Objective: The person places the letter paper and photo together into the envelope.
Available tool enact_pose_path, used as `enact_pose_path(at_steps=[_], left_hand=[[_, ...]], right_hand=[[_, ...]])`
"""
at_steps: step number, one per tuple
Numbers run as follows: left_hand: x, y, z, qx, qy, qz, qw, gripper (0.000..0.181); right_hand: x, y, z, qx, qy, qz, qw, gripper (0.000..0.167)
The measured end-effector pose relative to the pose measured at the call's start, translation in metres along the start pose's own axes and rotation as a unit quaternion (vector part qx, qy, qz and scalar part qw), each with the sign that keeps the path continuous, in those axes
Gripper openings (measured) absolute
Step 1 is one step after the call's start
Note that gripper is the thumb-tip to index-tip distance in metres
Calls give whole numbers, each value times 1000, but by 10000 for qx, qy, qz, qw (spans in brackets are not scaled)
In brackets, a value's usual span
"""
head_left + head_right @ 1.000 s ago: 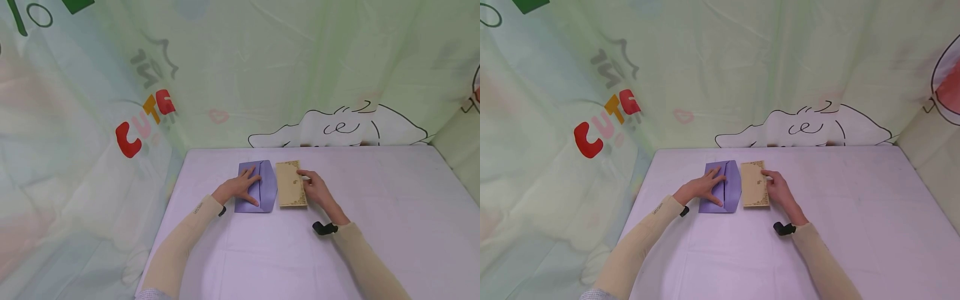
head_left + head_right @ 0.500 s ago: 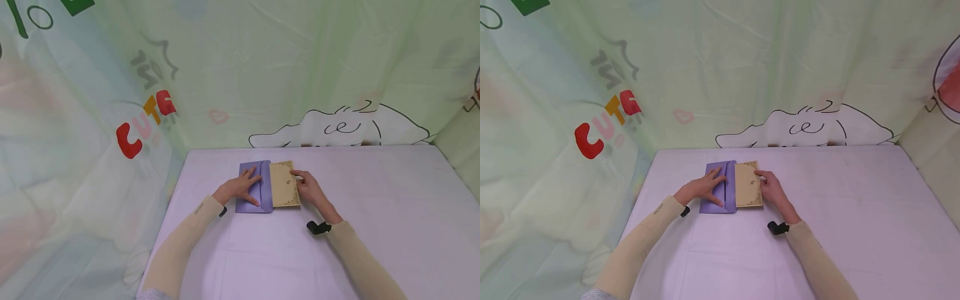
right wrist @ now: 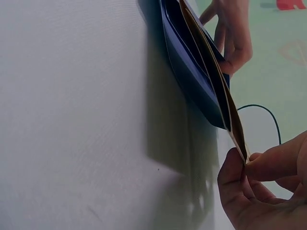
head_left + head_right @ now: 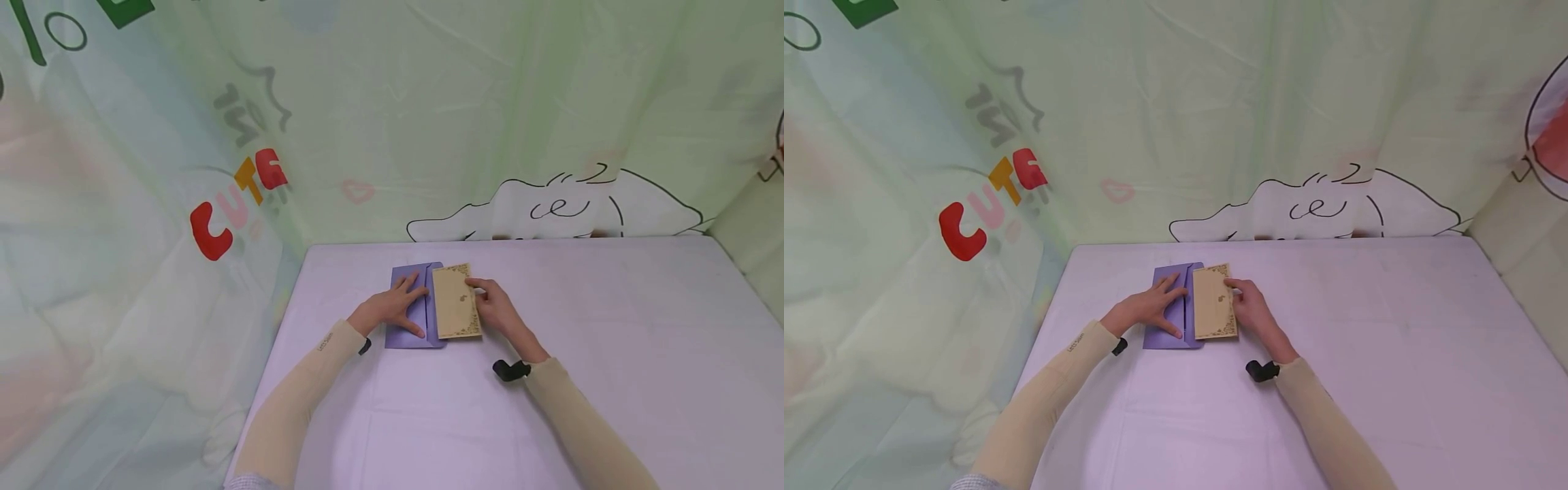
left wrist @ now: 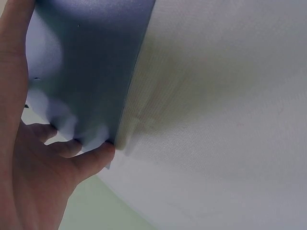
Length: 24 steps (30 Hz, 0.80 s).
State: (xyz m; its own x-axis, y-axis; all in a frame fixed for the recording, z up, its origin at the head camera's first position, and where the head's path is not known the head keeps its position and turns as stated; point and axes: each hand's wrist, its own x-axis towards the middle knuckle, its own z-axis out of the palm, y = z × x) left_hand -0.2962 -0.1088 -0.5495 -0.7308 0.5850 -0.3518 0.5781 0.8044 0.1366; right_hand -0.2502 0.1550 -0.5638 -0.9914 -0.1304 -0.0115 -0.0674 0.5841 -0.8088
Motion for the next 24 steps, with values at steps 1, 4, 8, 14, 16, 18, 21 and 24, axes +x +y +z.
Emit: enact_pose_path(at_steps=[1, 4, 8, 14, 16, 18, 21, 24], left_hand=[[0, 0, 0, 2, -6, -10, 10000, 103], [-2, 1, 0, -29, -6, -35, 10000, 103], [-3, 2, -1, -87, 13, -48, 9999, 101], [-4, 2, -1, -60, 41, -20, 10000, 101], [-5, 2, -2, -60, 45, -6, 10000, 102], [-5, 2, -3, -74, 46, 7, 10000, 103], [-5, 2, -5, -98, 55, 29, 9999, 104], [-5, 1, -5, -98, 71, 55, 9999, 104]], right_hand=[[1, 0, 1, -4, -18, 15, 10000, 49], [2, 1, 3, -41, -72, 10, 10000, 49], [3, 1, 6, -65, -77, -24, 9999, 49], [5, -2, 11, -135, -36, -105, 9998, 48], [6, -3, 12, -136, -40, -134, 9998, 48], [6, -4, 14, -129, -40, -163, 9998, 48], [7, -6, 16, -113, -74, -178, 9998, 48], [9, -8, 19, -113, -80, -203, 9997, 48]])
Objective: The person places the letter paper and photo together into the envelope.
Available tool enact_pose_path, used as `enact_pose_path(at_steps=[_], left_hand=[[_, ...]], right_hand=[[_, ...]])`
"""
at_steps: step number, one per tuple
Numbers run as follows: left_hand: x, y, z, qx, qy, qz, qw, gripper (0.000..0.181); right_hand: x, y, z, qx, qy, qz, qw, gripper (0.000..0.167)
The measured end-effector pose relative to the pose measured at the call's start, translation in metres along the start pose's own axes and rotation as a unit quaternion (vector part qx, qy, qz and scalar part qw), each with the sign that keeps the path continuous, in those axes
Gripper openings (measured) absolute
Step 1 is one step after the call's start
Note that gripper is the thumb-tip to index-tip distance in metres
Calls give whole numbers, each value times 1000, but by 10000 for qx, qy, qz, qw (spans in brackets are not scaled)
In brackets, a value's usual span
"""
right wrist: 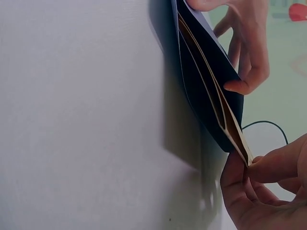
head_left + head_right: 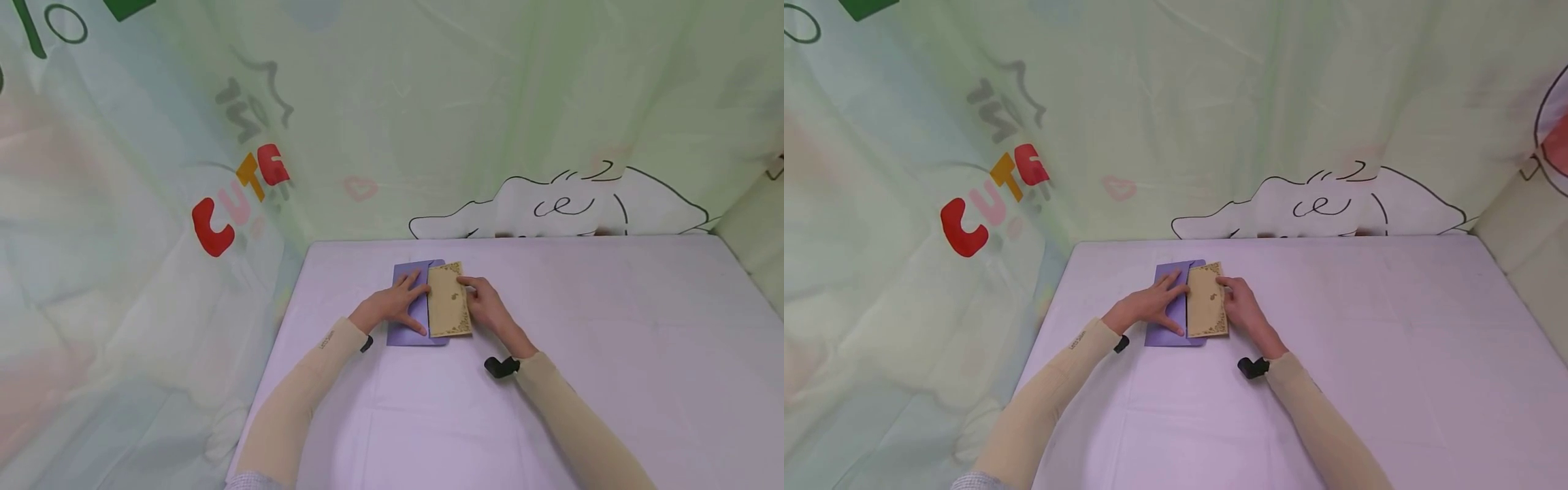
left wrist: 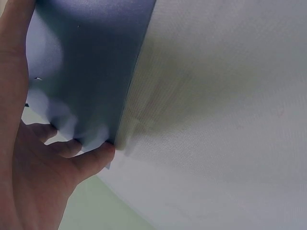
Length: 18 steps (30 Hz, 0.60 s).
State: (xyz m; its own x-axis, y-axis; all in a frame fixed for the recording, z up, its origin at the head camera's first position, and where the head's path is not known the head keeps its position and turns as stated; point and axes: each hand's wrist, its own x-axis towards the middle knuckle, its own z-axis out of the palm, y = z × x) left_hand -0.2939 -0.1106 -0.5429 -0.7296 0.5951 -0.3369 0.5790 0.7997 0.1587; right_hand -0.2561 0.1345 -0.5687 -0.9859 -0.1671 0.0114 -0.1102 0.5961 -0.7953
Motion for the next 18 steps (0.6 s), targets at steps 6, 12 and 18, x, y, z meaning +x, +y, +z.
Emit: enact_pose_path(at_steps=[6, 12, 18], left_hand=[[2, -1, -1, 11, 8, 8, 10000, 104], [2, -1, 0, -25, -32, 27, 10000, 105], [3, -1, 2, -34, -59, -43, 10000, 106]], right_hand=[[3, -2, 6, 92, 41, -125, 9999, 48], [4, -4, 14, 165, 94, -235, 9995, 47], [5, -9, 23, 188, 186, -453, 9986, 49]])
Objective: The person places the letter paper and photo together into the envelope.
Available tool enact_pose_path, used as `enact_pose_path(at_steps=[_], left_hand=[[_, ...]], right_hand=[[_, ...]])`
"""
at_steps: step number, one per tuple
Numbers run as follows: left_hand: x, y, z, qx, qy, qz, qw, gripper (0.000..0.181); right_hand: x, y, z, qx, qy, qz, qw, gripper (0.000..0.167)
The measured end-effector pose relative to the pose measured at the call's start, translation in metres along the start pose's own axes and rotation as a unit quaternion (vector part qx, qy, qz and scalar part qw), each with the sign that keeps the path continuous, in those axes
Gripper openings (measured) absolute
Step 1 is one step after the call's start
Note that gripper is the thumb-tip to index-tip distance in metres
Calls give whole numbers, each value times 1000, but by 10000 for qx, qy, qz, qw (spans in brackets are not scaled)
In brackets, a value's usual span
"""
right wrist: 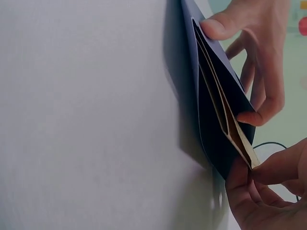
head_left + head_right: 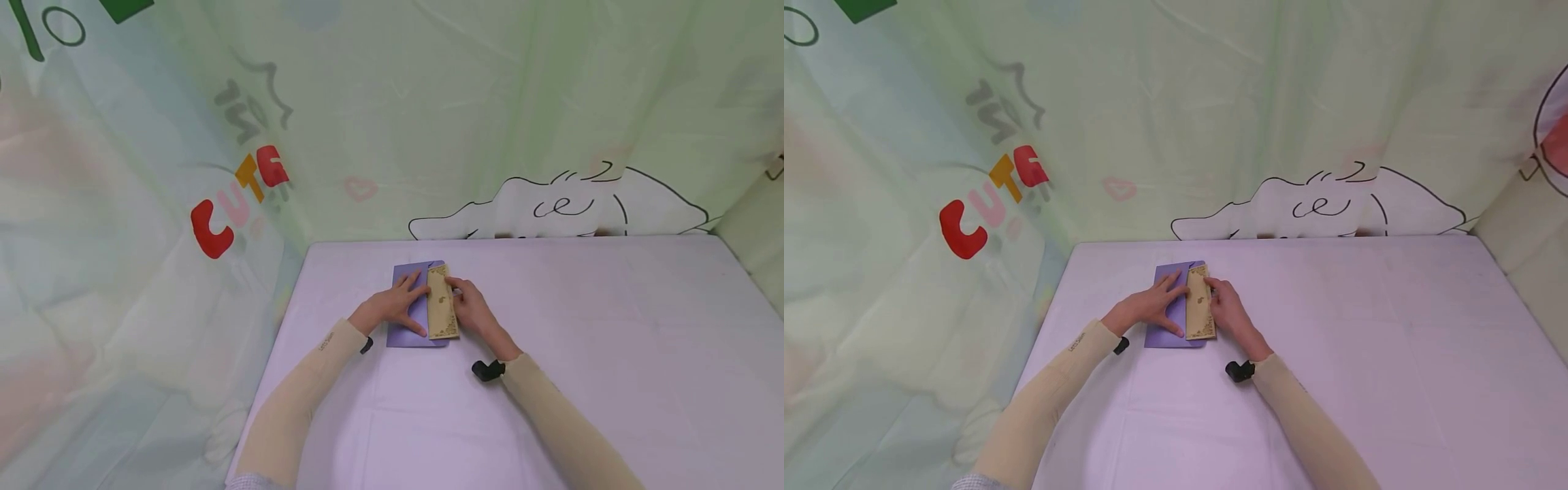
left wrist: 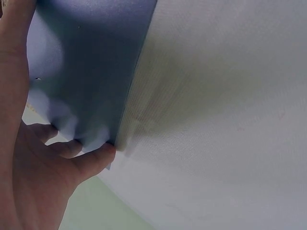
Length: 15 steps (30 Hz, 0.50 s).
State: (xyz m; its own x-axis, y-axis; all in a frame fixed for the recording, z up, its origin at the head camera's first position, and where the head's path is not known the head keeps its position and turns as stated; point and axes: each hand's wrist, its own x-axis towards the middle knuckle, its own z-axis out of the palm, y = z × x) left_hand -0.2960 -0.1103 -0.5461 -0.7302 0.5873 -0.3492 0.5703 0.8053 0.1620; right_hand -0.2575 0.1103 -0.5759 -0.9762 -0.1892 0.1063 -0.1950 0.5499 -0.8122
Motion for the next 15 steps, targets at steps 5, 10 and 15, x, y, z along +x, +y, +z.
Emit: enact_pose_path(at_steps=[5, 10, 15], left_hand=[[-1, -1, 1, -3, 48, 20, 10000, 107], [-3, 0, -1, 30, 65, 48, 10000, 107], [-3, 1, -2, 45, 60, 55, 10000, 106]], right_hand=[[2, -7, 7, 91, -64, 99, 9999, 52], [3, -9, 11, 80, -147, 125, 9998, 53], [6, -10, 17, 22, -180, -54, 9998, 52]])
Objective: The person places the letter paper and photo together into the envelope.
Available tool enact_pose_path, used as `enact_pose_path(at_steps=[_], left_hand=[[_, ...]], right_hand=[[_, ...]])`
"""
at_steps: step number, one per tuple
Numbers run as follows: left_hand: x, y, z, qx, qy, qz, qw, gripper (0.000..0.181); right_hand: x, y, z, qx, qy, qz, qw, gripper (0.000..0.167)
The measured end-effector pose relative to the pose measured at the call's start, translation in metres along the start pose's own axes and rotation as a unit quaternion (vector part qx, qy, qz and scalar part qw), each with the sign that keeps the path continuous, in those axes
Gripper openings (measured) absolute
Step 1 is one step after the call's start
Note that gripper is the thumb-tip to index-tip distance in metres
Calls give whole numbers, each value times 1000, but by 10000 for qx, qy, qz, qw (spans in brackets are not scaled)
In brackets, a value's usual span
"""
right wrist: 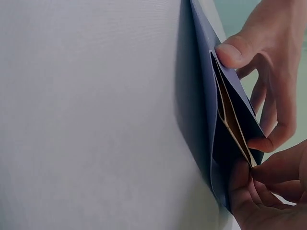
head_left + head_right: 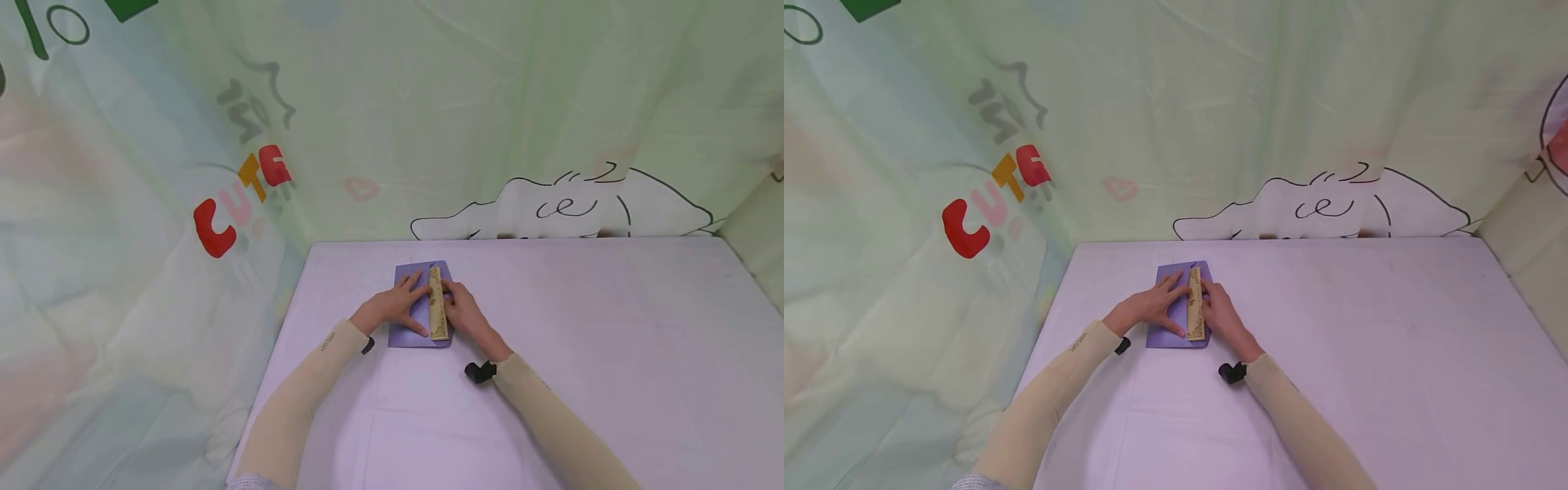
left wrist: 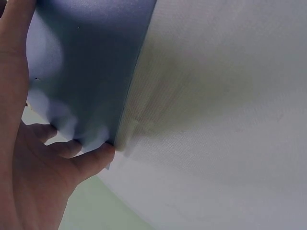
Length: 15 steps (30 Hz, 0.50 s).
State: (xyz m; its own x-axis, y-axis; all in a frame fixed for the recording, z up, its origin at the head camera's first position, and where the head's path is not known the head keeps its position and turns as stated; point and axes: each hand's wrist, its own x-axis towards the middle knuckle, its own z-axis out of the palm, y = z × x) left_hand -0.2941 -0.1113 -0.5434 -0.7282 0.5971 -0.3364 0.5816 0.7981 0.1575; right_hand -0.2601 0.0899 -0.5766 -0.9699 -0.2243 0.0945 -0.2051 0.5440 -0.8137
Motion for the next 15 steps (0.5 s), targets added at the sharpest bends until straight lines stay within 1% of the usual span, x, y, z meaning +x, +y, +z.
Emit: enact_pose_path(at_steps=[4, 7, 11, 15], left_hand=[[1, -1, 1, 14, 23, -6, 10000, 106], [1, -2, 2, 36, 35, 0, 10000, 106], [2, -3, 3, 2, 9, 13, 10000, 107], [2, -4, 3, -63, -43, -11, 10000, 109]], right_hand=[[2, -1, 5, 32, 34, -222, 9997, 50], [3, -2, 8, 87, -12, -307, 9995, 50], [4, -3, 13, 26, -70, -299, 9995, 53], [4, -4, 16, -153, -90, -331, 9993, 54]])
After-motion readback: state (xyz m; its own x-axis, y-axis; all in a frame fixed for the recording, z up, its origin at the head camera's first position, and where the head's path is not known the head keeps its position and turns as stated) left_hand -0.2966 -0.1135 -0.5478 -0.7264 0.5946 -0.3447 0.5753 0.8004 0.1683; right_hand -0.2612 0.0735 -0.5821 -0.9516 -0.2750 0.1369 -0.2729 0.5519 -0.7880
